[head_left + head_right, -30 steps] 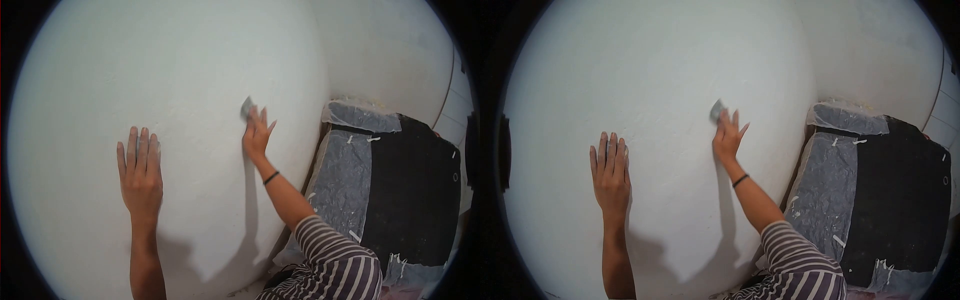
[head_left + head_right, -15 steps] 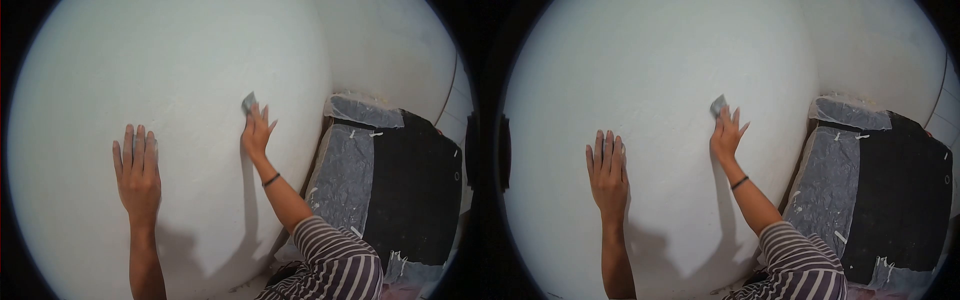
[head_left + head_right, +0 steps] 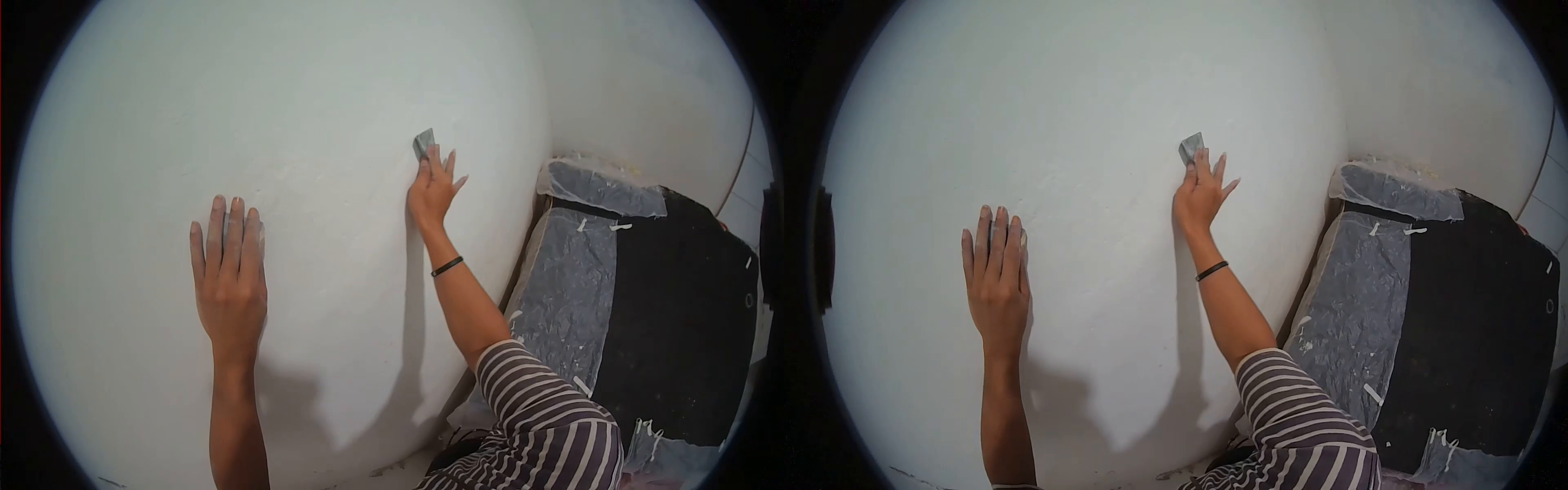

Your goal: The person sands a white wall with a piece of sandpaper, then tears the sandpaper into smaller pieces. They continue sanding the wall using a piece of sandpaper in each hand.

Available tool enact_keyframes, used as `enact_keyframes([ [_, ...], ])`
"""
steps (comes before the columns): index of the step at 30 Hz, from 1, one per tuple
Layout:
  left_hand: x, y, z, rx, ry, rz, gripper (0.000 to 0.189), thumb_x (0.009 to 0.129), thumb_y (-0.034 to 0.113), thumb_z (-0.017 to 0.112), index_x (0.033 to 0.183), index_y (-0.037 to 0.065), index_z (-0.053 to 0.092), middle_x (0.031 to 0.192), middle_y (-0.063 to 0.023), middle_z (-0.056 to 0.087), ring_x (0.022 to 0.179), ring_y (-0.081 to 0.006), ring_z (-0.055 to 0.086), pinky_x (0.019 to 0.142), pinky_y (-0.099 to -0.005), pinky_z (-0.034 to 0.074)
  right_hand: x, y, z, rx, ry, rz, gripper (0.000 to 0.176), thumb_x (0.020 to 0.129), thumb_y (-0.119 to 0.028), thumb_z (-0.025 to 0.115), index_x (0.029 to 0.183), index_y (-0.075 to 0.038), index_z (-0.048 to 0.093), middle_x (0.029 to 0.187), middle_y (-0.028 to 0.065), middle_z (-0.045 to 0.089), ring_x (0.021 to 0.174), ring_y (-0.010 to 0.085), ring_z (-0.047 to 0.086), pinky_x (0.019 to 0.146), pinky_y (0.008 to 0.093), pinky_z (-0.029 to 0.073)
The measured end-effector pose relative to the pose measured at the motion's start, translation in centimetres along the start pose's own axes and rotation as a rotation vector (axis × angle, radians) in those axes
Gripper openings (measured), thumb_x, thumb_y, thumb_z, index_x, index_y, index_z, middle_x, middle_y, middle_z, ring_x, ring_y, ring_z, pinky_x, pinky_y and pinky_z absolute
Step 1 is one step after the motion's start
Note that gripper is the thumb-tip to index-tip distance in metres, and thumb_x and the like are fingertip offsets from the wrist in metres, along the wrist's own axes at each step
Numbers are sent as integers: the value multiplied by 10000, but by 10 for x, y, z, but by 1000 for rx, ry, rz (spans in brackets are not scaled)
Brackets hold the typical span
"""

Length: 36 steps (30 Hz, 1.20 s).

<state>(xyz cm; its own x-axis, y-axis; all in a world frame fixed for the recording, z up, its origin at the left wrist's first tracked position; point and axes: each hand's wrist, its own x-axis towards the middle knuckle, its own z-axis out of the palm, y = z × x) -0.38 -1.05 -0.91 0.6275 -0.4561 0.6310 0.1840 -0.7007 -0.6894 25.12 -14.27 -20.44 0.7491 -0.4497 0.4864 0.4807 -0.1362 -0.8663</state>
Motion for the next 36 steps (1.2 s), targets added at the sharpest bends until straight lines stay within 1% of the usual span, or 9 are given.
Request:
enact_keyframes([
  [6,0,-2,1,8,20,2,313,974,92,663,1287,75,670,1409,-78,638,1414,-274,503,1208,-513,363,-32,1,-2,59,-59,-94,411,1037,-151,500,1412,-3,585,1507,157,542,1515,418,296,1207,663,-33],
  [10,1,-2,3,17,3,1,310,970,94,667,1280,79,675,1403,-76,642,1412,-271,504,1204,-515,371,10,-23,15,161,53,72,396,1048,-145,496,1403,2,591,1507,157,542,1522,390,299,1215,630,-68],
  [14,-1,-4,5,-13,36,-7,303,967,87,669,1270,80,678,1397,-74,646,1407,-271,510,1205,-514,373,-46,-28,8,145,-65,-127,396,1062,-181,461,1385,-9,613,1473,165,573,1526,400,278,1210,647,-64],
  [19,-1,-4,7,-8,30,-8,295,970,94,666,1264,83,683,1397,-62,647,1405,-264,511,1209,-507,372,33,-32,19,131,45,-42,384,1023,-149,502,1366,-48,643,1446,150,601,1515,410,301,1190,683,-68],
  [23,-1,-4,6,-1,31,-12,293,974,95,662,1266,88,683,1398,-54,647,1408,-257,508,1212,-504,369,-17,-26,12,44,-34,-185,377,1024,-168,520,1348,-25,648,1434,134,614,1508,408,305,1187,704,-39],
  [27,-2,-2,7,-6,28,-18,299,978,105,661,1276,93,677,1400,-52,645,1407,-252,509,1216,-500,367,44,-34,9,-39,13,-156,367,1009,-163,533,1324,-33,670,1420,113,630,1494,419,336,1188,702,-37],
  [31,-3,-5,8,-2,33,-8,296,982,115,661,1276,91,676,1398,-54,646,1407,-254,508,1214,-501,370,-17,-33,10,19,-13,-243,359,1006,-154,533,1315,-32,670,1418,106,631,1482,425,348,1192,706,-13],
  [34,-1,-4,8,-2,43,-13,294,982,113,659,1275,88,676,1400,-57,643,1412,-255,501,1212,-503,373,24,-28,4,-47,-13,-302,369,1007,-156,528,1329,-34,659,1418,140,625,1478,428,357,1191,704,-17],
  [36,-3,-2,7,-1,27,-11,297,981,112,659,1277,87,675,1401,-59,642,1415,-257,498,1210,-503,376,35,-30,9,-25,18,-185,376,1010,-168,528,1347,-58,652,1426,131,620,1466,440,373,1188,708,-15],
])
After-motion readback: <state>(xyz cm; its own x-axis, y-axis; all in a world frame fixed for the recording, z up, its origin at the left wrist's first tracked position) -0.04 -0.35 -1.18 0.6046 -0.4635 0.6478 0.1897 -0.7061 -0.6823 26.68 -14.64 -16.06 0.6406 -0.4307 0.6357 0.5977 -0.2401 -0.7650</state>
